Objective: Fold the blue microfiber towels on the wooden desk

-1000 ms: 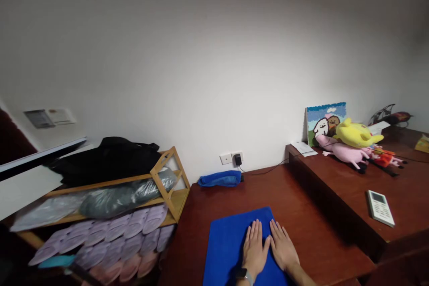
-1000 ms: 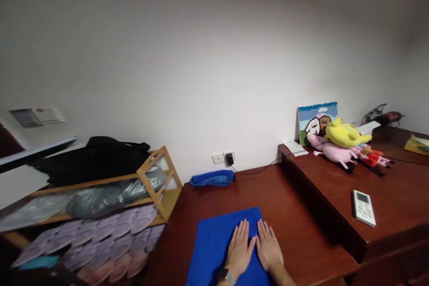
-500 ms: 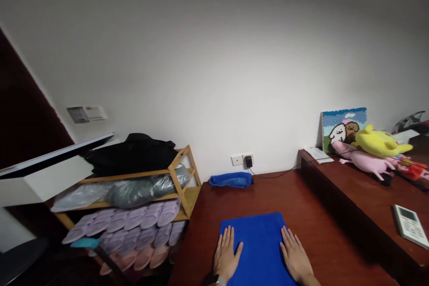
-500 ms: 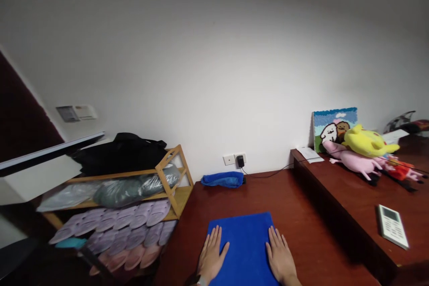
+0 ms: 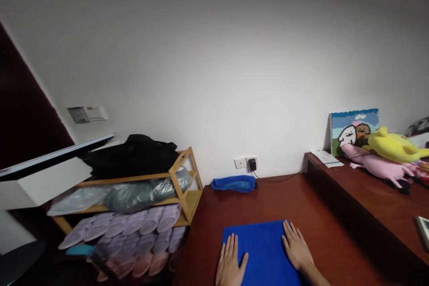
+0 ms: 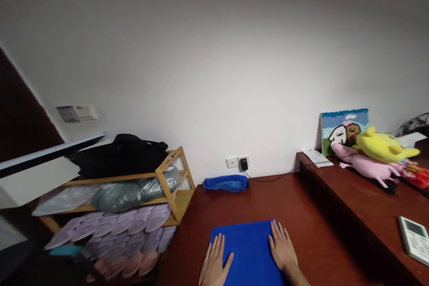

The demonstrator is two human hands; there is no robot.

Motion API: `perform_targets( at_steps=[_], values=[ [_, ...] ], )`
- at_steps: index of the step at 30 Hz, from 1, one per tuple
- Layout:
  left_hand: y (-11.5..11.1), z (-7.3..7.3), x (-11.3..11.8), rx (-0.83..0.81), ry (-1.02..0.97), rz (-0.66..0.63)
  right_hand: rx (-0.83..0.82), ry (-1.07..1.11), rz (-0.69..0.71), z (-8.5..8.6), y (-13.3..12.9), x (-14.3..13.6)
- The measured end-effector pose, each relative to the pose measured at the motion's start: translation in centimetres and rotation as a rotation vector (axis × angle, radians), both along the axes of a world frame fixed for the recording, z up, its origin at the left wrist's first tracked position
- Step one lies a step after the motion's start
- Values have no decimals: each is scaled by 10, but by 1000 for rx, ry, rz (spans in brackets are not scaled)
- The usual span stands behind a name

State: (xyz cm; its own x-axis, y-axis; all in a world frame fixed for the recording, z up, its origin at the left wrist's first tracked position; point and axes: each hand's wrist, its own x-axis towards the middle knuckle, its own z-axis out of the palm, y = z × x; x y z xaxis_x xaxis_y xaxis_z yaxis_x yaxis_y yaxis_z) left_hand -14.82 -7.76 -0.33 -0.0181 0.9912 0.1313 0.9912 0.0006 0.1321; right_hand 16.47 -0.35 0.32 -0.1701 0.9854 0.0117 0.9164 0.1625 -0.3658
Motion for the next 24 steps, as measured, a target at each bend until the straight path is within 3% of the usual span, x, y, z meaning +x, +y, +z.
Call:
perform_targets(
  at_steps=[8, 11, 13, 15, 18, 20, 22, 24],
  values=[
    [2, 13, -1, -83, 4, -7, -42, -34, -20, 17, -6, -2],
    [8, 17, 6, -26, 3, 18, -46, -29, -23, 21, -7, -3],
    [16, 19, 28, 54, 0, 2, -43, -24, -24, 22, -7, -3],
    [28, 22, 63, 72, -11, -89, -45, -20, -24, 23, -7, -3],
    [49, 23, 127, 9, -45, -264, -57, -18, -11, 23, -6, -2],
    [60, 21, 159, -35, -70, -314, -68, -31, 6, 23, -6, -1],
    [66, 18, 171, -70, -84, -315, -72, -40, 12, 22, -5, -1],
    [66, 16, 161, -88, -77, -289, -67, -26, -1, 22, -5, 0]
  ],
)
